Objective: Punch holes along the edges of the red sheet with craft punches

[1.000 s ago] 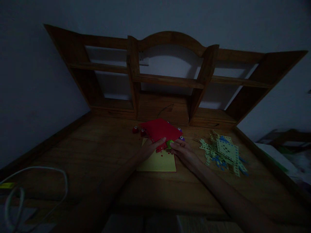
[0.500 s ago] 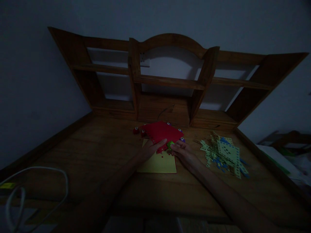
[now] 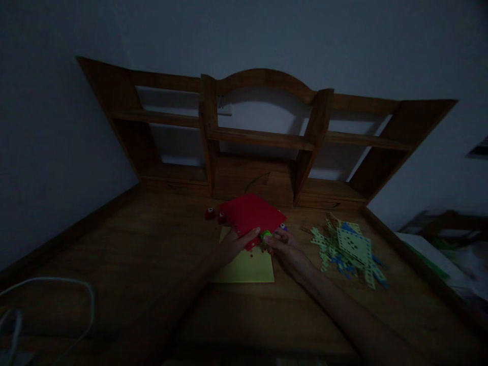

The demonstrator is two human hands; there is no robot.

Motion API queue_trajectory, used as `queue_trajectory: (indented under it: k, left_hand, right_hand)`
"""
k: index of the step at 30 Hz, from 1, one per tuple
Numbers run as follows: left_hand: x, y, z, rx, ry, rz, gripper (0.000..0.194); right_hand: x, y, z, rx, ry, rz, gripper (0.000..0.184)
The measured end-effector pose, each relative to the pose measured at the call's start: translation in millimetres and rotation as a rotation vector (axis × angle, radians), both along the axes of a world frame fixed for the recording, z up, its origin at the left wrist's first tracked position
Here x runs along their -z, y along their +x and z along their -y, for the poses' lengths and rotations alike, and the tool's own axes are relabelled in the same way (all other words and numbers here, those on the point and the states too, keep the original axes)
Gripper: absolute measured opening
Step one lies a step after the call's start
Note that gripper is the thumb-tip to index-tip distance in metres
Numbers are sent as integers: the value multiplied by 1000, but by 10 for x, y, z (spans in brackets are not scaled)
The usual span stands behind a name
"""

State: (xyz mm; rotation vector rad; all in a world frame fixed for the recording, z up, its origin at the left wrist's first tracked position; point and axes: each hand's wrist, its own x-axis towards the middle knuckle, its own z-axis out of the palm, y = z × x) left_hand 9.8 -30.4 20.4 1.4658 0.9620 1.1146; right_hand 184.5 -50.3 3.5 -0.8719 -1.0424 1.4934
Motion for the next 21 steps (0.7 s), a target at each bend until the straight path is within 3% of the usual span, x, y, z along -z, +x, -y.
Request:
queue_trajectory:
  k: [10,15,21]
  left_hand:
    - [-13,81,44,18,-22,27,37]
    - [92,52,-17,77,-88,18,40]
    - [203,40,-150,-41,-93,110,41]
  right_hand:
    - [-26,-13,28,-9,-2,-60,29]
    - [43,-16,-21,28,27,-10,27]
    - [61,9,-39,-3,10,7,34]
